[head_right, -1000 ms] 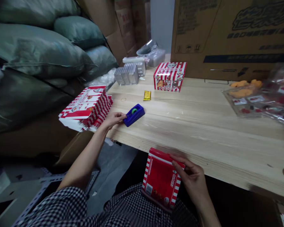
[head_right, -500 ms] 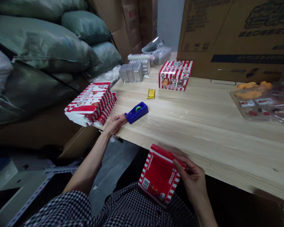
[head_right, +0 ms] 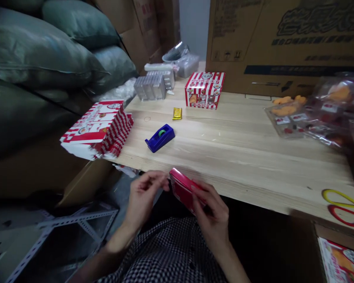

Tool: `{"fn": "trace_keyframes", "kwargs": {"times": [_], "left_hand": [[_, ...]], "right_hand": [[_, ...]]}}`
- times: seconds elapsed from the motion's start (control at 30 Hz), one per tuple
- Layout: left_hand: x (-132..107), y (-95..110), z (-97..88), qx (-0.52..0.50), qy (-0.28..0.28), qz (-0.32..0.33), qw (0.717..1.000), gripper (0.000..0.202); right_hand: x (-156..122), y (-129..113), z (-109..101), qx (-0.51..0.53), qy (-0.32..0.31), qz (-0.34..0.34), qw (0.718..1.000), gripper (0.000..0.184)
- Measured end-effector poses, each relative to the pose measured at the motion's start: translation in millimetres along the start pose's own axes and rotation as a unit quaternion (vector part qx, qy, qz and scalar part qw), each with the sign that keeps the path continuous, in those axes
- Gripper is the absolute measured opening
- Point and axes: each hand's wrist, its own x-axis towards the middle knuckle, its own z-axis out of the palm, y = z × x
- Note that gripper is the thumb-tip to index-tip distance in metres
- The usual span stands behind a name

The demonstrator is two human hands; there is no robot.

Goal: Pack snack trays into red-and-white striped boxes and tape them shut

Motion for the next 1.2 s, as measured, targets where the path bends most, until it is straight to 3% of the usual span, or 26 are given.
{"fn": "trace_keyframes", "kwargs": {"times": [0.1,0.2,0.43,0.6,0.7,0.8,0.9,0.97,1.0,1.07,1.2], "left_hand": [[-29,-2,28.2,-0.095,-0.01,-0.056,0.994,0.035],[-32,-14,36.4,-0.146,0.007,-0.089,0.985,0.069],[-21,-33,30.9,-0.158,0.007,-0.129,0.979,0.073],[-11,-53,26.4,-0.056,-0.014,-0.171,0.983,0.081],[-6,-64,18.9,0.072,0.038,-0.063,0.995,0.07],[-1,-62,7.0,0.239,0.073,0.151,0.957,0.065],[8,-48,-3.1,0.328,-0.052,0.329,0.884,0.046],[16,-40,-5.8,0.34,-0.143,0.376,0.85,0.033],[20,-37,-6.1,0.334,-0.172,0.373,0.848,0.03],[28,-36,-5.5,0.305,-0.196,0.33,0.872,0.028],[33,-39,-7.2,0.217,-0.219,0.149,0.939,0.054]], "right_hand": [[-8,6,9,-0.008,-0.021,-0.044,0.999,0.04],[-13,12,14,-0.015,-0.03,-0.065,0.997,0.044],[-14,21,16,-0.019,-0.03,-0.069,0.997,0.044],[-8,19,12,-0.006,-0.024,-0.051,0.998,0.041],[-3,18,9,0.008,-0.032,-0.03,0.999,0.037],[3,19,5,0.031,-0.042,0.017,0.998,0.031],[10,21,-2,0.066,-0.06,0.059,0.994,0.024],[14,22,-8,0.088,-0.078,0.069,0.991,0.021],[16,22,-10,0.094,-0.085,0.071,0.989,0.021],[18,22,-14,0.097,-0.089,0.072,0.989,0.02],[20,17,-22,0.097,-0.077,0.075,0.989,0.016]]}}
